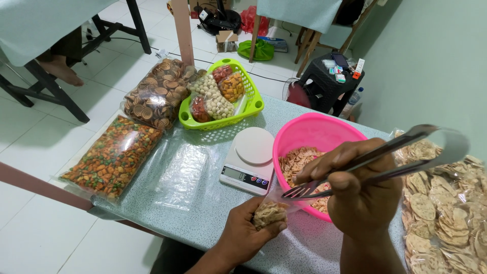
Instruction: Using metal tongs to fill small plastic pouches with fried snacks from a bowl.
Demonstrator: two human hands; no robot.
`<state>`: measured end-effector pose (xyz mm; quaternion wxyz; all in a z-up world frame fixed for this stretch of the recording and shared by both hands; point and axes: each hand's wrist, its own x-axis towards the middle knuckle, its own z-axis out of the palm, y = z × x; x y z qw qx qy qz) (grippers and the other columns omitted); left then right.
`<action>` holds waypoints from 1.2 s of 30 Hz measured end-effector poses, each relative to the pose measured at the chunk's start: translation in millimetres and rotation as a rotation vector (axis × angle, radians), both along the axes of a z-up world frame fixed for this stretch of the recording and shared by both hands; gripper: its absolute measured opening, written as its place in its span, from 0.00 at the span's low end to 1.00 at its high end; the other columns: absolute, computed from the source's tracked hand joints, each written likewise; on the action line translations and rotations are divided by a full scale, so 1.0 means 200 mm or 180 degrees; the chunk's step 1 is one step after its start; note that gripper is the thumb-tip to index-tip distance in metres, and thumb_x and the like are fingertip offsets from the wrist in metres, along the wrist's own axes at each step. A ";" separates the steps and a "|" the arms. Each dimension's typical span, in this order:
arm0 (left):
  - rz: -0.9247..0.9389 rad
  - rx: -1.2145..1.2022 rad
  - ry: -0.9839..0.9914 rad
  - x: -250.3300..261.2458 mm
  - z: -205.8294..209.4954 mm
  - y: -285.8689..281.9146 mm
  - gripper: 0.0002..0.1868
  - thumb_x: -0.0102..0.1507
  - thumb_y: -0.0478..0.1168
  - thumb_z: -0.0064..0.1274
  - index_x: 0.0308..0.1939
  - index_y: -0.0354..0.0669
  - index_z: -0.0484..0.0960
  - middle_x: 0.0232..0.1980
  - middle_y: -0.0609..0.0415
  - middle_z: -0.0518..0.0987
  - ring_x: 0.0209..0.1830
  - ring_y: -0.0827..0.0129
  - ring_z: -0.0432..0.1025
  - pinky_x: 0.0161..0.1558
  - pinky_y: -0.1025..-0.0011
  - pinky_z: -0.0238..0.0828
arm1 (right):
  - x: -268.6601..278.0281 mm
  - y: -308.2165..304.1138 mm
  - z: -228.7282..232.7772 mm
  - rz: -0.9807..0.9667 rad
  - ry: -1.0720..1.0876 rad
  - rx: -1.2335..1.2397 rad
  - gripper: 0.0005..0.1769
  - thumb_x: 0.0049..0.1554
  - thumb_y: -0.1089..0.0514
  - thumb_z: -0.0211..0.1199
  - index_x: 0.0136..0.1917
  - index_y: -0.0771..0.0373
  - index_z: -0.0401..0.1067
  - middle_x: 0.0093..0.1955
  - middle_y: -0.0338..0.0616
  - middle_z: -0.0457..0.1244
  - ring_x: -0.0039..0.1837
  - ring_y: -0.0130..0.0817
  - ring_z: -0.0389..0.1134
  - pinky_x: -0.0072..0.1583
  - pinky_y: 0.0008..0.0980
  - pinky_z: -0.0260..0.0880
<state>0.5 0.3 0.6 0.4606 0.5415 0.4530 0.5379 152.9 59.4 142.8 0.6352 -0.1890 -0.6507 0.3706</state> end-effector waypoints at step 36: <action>-0.0020 -0.0142 -0.0053 -0.01 -0.04 0.00 0.16 0.55 0.41 0.71 0.45 0.46 0.85 0.31 0.63 0.79 0.27 0.78 0.67 0.32 0.75 0.67 | -0.04 0.05 -0.08 -0.0097 -0.1482 -0.0025 0.16 0.53 0.49 0.69 0.44 0.61 0.68 0.33 0.39 0.67 0.33 0.27 0.67 0.36 0.25 0.70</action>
